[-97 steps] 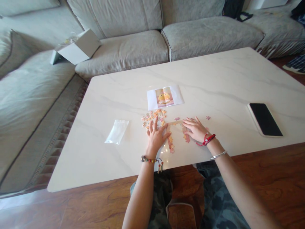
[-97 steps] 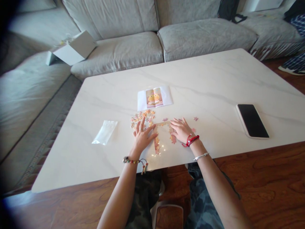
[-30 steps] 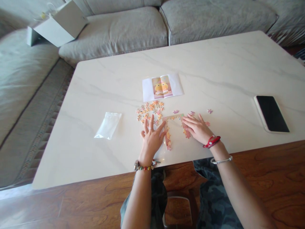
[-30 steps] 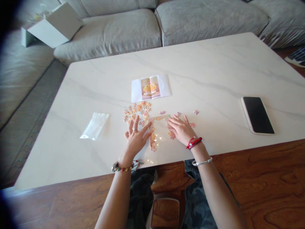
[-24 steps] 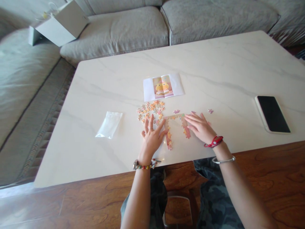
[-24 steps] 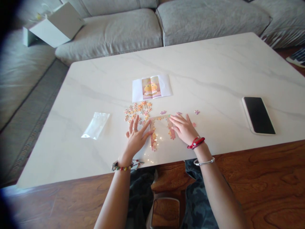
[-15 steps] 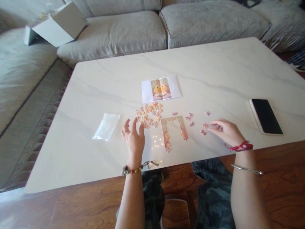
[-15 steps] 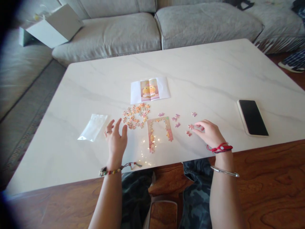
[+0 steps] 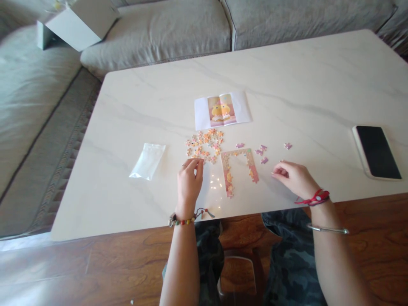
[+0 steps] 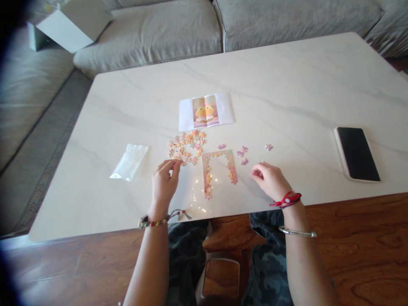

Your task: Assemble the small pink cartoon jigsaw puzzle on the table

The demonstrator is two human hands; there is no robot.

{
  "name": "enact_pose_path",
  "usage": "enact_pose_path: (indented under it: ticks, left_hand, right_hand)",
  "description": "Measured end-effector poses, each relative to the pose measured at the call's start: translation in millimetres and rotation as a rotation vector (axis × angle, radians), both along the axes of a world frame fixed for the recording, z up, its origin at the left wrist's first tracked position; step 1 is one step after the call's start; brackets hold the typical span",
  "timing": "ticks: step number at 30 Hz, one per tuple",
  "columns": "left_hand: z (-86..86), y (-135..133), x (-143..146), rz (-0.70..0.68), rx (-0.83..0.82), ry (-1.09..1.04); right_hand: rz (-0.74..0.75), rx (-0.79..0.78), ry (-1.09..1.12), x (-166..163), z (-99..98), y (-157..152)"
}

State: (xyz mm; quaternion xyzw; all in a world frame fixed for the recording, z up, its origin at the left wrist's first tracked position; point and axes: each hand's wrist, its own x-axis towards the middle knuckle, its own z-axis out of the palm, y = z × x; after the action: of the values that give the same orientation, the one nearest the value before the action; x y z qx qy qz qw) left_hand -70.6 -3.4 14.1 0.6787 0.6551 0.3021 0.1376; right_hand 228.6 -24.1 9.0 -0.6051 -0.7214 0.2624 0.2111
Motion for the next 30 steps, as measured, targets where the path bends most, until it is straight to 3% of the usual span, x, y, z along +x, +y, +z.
enact_pose_path:
  ticks: [6,12,15,23,30]
  left_hand:
    - [-0.3,-1.0,3.0,-0.128,-0.027,0.034]
    - [-1.0,-0.5,4.9,-0.164,-0.055,0.039]
    - [-0.6,-0.5,5.9,-0.171,-0.075,0.047]
    - [-3.1,-0.4,3.9,-0.196,-0.085,0.071]
    - [-2.5,-0.2,4.4,-0.215,-0.089,0.085]
  right_hand:
    - [-0.032,-0.409,0.45,-23.7,0.0,-5.5]
    - [-0.056,-0.539,0.463,-20.8,-3.6,-8.6]
    - [-0.037,-0.499,0.433,-19.5,-4.6,-9.0]
    - [0.122,-0.203,0.233,-28.4,1.5,-8.4]
    - [0.16,-0.061,0.209,-36.9,3.0,-8.7]
